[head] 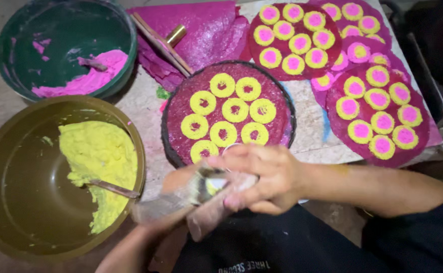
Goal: The person uses a manual press to form yellow dough into rings on a pink surface, then fills the centers with pink dough. The finished pieces are arranged on trays and placed into a steamer.
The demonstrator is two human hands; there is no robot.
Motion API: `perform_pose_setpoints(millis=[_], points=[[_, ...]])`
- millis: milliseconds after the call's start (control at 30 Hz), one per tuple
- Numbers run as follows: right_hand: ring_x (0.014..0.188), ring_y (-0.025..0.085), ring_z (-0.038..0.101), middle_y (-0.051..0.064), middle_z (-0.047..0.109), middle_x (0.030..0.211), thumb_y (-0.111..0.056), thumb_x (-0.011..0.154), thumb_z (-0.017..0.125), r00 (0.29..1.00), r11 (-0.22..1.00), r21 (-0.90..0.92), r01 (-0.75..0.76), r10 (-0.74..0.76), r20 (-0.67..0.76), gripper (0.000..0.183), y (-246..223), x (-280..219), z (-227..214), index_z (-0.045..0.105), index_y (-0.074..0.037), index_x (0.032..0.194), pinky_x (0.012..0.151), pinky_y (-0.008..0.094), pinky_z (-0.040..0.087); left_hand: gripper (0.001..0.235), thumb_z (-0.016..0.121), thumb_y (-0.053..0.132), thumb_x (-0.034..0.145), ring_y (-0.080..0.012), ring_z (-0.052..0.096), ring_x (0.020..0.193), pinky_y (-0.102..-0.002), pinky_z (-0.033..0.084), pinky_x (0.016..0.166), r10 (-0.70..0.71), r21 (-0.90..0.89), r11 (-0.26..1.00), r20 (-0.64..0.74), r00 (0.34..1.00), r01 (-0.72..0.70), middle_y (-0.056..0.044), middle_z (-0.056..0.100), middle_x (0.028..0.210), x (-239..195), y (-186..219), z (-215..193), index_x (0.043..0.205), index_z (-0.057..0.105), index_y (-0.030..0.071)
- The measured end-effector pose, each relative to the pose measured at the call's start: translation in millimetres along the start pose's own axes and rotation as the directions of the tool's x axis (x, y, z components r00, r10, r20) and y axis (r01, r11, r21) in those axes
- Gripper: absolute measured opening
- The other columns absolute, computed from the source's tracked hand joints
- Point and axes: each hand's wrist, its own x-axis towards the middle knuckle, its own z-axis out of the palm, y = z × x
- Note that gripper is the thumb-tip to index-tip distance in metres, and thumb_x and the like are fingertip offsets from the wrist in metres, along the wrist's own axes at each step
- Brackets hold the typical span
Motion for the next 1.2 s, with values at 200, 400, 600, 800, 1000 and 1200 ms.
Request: perform_pose_setpoints(millis=[200,400,600,800,1000,1200], points=[[0.132,0.045,0.064,0.023,0.056,0.152,-0.025,0.101,0.067,0.990,0.991,0.018,-0.131,0.132,-0.050,0.035,-18.9,-31.5,17.2,0.059,-0.021,0.135,0.108,0.046,0.059,0.036,0.071,0.043,0.086,-0.0197,0.070,0.103,-0.035,0.054,0.088,0.226,0.228,0.925,0.313,0.922,-0.304,-0.004,0.073,0.110,8.0,13.5,30.7,0.115,0.070,0.020],[0.160,0.038,0.017,0.026,0.013,0.171,-0.053,0.103,0.065,0.894,0.840,0.308,-0.447,0.427,0.133,0.087,-5.3,-39.9,-16.2,0.020,-0.004,0.159,0.130,0.053,0.021,0.051,0.081,0.027,0.080,-0.0168,0.067,0.115,-0.032,0.054,0.100,0.303,-0.339,0.915,0.219,0.928,-0.219,-0.004,0.071,0.122,15.6,5.6,20.9,0.125,0.064,0.009],[0.132,0.024,0.050,0.017,0.051,0.144,-0.075,0.094,0.050,0.543,-0.001,0.581,-0.814,0.357,0.760,0.096,42.5,-88.7,-42.8,0.040,0.003,0.149,0.113,0.042,0.039,0.084,0.091,0.031,0.073,-0.0232,0.056,0.131,-0.040,0.047,0.110,0.398,-0.292,0.896,0.190,0.897,-0.336,-0.013,0.060,0.139,47.5,8.2,-2.2,0.142,0.050,0.005],[0.109,0.029,0.070,0.019,0.069,0.119,-0.072,0.097,0.037,0.293,-0.325,0.387,-0.863,0.302,0.907,0.089,45.7,-137.5,-18.8,0.053,0.005,0.137,0.098,0.043,0.056,0.083,0.078,0.057,0.083,-0.0319,0.039,0.147,-0.048,0.035,0.124,0.678,-0.949,-0.162,-0.307,0.668,-0.272,-0.014,0.048,0.151,63.0,-0.4,21.0,0.144,0.043,0.012],[0.123,0.026,0.064,0.011,0.066,0.133,-0.067,0.093,0.035,-0.046,-0.248,0.059,-0.967,0.398,0.916,0.084,66.1,-133.6,-46.6,0.049,-0.005,0.149,0.107,0.041,0.050,0.046,0.065,0.020,0.092,-0.0249,0.050,0.123,-0.038,0.038,0.113,0.717,-0.934,-0.194,-0.343,0.607,-0.299,-0.006,0.055,0.116,90.9,-16.9,28.0,0.136,0.051,0.011],[0.121,0.021,0.062,0.008,0.067,0.132,-0.078,0.086,0.030,-0.317,-0.056,-0.362,-0.931,0.619,0.719,0.095,101.3,-83.5,-87.7,0.065,-0.008,0.140,0.109,0.036,0.047,0.039,0.064,0.013,0.076,-0.0278,0.053,0.130,-0.050,0.037,0.123,0.654,-0.897,-0.289,-0.440,0.615,-0.335,-0.004,0.056,0.120,116.9,-7.4,9.4,0.113,0.051,0.014]])
